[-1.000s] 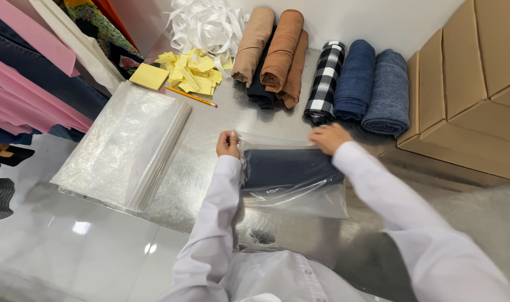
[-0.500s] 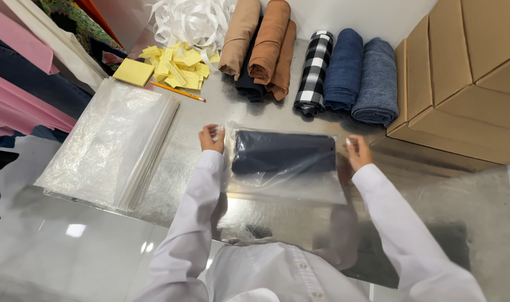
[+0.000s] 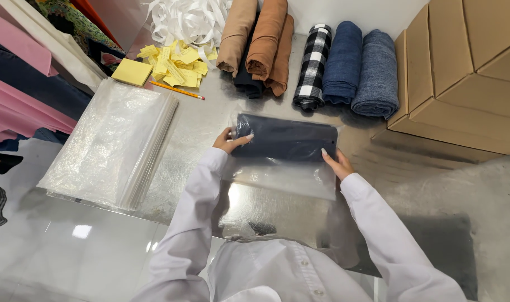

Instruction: The person places a folded dark garment into a clear plastic bag on a metal table, seals the bag, and then places it into a cardboard box. The person closes the box and ties a white ribbon around it.

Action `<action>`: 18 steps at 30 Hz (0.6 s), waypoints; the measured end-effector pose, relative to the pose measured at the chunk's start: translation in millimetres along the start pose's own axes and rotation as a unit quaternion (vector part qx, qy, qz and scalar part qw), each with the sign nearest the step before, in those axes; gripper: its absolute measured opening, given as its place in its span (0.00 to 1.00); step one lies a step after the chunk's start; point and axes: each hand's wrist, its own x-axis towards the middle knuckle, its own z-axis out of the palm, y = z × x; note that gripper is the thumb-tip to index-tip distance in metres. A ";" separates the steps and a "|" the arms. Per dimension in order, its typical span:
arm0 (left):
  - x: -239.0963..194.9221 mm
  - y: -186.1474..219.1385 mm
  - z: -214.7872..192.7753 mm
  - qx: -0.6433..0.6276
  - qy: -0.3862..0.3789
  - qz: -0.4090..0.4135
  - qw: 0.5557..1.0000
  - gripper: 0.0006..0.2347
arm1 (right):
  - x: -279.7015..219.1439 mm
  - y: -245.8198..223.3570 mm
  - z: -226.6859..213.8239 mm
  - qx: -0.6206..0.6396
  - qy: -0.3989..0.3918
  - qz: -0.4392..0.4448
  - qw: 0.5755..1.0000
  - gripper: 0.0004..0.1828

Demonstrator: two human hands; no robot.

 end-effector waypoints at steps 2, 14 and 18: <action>12.6 -12.2 2.3 -0.015 0.021 0.018 1.000 0.38 | -12.5 -15.2 1.7 0.008 -0.003 0.009 1.000 0.51; -4.3 -27.8 -9.0 0.210 0.041 -0.018 0.977 0.42 | 34.2 57.1 7.0 -0.057 0.048 0.026 0.997 0.46; 11.5 -57.7 -16.0 0.199 0.048 -0.066 0.977 0.31 | 39.0 66.7 12.8 -0.069 0.050 0.039 0.996 0.41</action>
